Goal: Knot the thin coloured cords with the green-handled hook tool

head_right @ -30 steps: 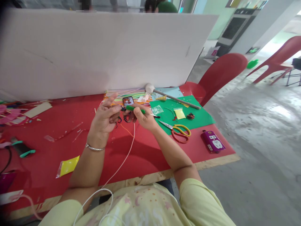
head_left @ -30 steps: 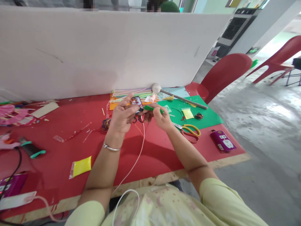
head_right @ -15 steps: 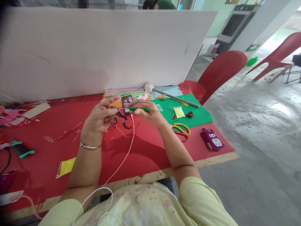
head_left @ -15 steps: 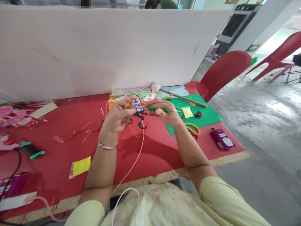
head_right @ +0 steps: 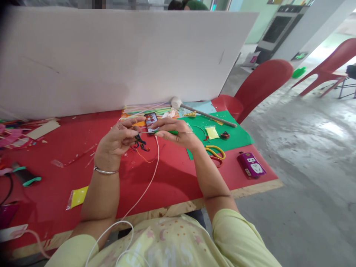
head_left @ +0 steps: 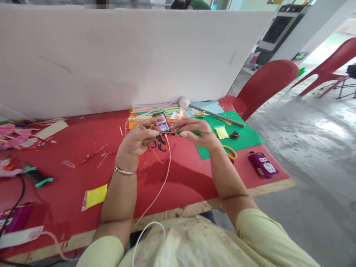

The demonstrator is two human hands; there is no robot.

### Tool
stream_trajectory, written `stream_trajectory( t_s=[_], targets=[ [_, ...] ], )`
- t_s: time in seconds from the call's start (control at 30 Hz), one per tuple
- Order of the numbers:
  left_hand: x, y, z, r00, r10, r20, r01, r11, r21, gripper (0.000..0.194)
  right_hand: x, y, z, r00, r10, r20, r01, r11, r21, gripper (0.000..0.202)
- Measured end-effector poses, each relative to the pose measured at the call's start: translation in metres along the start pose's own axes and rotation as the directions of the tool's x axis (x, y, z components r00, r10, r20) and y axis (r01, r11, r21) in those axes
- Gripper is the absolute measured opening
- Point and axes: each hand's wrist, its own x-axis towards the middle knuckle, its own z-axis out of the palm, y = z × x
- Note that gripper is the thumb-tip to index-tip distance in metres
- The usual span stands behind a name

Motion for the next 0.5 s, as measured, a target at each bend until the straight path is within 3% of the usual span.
stream_trajectory(
  t_s=[0.1, 0.2, 0.23, 0.3, 0.37, 0.4, 0.43, 0.5],
  targets=[
    [0.001, -0.004, 0.005, 0.999, 0.025, 0.048, -0.026, 1.000, 0.005, 0.048, -0.001, 0.003, 0.005, 0.998, 0.054, -0.014, -0.053, 0.996, 0.075, 0.040],
    [0.002, -0.013, 0.018, 0.986, 0.166, -0.017, -0.164, 0.984, 0.074, 0.055, 0.001, 0.011, 0.023, 0.960, 0.266, -0.089, -0.234, 0.934, 0.268, 0.052],
    [0.002, -0.016, 0.022, 0.965, 0.247, -0.089, -0.235, 0.963, 0.130, 0.056, 0.002, 0.013, 0.031, 0.934, 0.338, -0.119, -0.280, 0.895, 0.347, 0.055],
    [0.003, -0.023, 0.029, 0.881, 0.438, -0.180, -0.369, 0.873, 0.318, 0.052, 0.004, 0.017, 0.045, 0.890, 0.435, -0.140, -0.337, 0.832, 0.440, 0.060],
    [0.005, -0.029, 0.031, 0.791, 0.572, -0.214, -0.425, 0.767, 0.481, 0.051, 0.005, 0.018, 0.054, 0.875, 0.466, -0.130, -0.360, 0.807, 0.468, 0.064],
    [0.006, -0.030, 0.030, 0.769, 0.600, -0.219, -0.425, 0.736, 0.527, 0.053, 0.006, 0.017, 0.057, 0.878, 0.466, -0.114, -0.366, 0.805, 0.467, 0.065],
    [0.007, -0.031, 0.028, 0.767, 0.603, -0.218, -0.418, 0.729, 0.543, 0.055, 0.006, 0.017, 0.058, 0.884, 0.457, -0.100, -0.366, 0.809, 0.461, 0.066],
    [0.008, -0.030, 0.023, 0.804, 0.560, -0.203, -0.401, 0.761, 0.510, 0.062, 0.006, 0.018, 0.056, 0.898, 0.427, -0.103, -0.343, 0.829, 0.442, 0.067]
  ],
)
